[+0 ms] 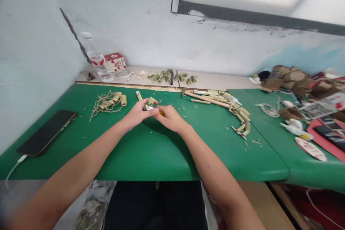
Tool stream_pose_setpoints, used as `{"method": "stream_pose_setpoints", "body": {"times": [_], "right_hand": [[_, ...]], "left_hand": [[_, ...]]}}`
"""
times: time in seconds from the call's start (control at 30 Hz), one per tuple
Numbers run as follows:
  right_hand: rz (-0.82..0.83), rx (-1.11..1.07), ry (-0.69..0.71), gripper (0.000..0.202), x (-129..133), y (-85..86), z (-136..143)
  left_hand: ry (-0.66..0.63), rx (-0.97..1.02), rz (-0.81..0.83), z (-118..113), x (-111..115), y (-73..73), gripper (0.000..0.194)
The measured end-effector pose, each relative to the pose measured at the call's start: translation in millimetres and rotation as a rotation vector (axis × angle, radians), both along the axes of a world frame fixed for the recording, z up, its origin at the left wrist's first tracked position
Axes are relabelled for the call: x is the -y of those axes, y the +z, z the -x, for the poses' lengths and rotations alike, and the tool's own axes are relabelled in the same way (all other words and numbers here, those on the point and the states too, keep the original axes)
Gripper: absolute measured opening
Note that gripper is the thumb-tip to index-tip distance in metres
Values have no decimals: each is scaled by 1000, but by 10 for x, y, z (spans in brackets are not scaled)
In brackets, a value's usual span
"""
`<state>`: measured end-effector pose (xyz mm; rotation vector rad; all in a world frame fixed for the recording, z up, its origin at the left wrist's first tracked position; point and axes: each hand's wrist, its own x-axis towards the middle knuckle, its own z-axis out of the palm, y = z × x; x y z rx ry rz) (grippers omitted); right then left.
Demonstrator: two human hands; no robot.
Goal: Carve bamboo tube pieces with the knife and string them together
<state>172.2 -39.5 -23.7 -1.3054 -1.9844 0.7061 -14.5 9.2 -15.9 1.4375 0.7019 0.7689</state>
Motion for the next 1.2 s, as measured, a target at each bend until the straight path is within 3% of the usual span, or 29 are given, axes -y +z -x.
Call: {"method": "stream_pose_setpoints", "body": {"times": [0.33,0.8,1.2], "right_hand": [[-43,28,-22,42,-14,-12,-23],[-97,98,-150,42,-34,-45,-7],[-33,39,-40,40,-12,-13,3]], "left_hand": [[28,6,-26,-20,-69,-94,76],[131,-49,-115,-30,-71,-119,66],[48,14,-43,-35,-12,-76,67]]}}
